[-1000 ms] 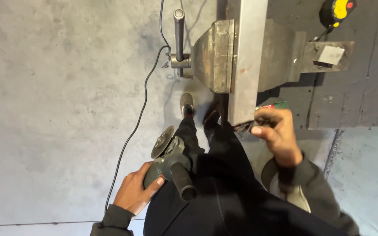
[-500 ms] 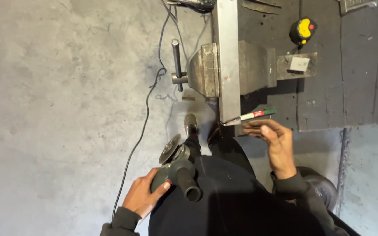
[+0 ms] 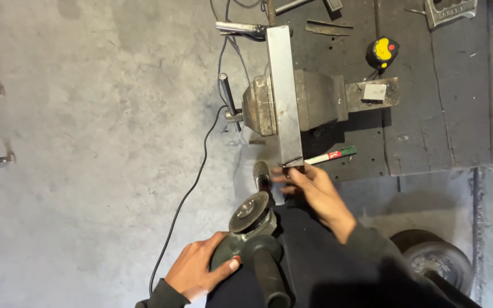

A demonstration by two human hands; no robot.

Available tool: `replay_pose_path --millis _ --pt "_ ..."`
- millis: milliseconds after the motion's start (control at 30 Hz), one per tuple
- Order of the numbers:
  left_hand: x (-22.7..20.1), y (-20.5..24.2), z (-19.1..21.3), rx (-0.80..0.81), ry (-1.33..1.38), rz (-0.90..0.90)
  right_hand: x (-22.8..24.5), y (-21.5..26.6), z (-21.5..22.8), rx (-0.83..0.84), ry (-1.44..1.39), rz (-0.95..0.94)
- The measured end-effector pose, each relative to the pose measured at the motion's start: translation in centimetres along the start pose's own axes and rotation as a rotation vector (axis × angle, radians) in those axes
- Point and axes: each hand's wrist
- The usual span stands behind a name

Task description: Cutting a square metal tube profile using an angle grinder and smoothing edges on a bench grinder.

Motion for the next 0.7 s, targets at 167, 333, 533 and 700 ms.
replay_pose_path --millis 167,333,533,700 --pt "-1.0 0.4 0.1 -0.032 0.043 0.048 -0.5 -0.6 -1.0 -0.21 -0.124 0.076" --pt "-0.4 0.0 -0.6 -0.014 0.123 0.108 1.8 -1.6 3.8 0.079 0.153 0.167" --pt "0.0 -0.8 -0.6 -0.001 0.075 0.11 1.4 -0.3 -0.6 -0.109 0.014 -0.02" --pt "-0.8 -1.5 0.0 0.006 0.082 0.112 0.9 -0.3 -0.5 -0.134 -0.023 0.103"
Point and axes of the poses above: each hand's wrist, its own y-axis away from the middle knuckle, its own z-axis out of the back of the hand, x = y × z, and after that the axes turned 11 degrees about z, right-handed
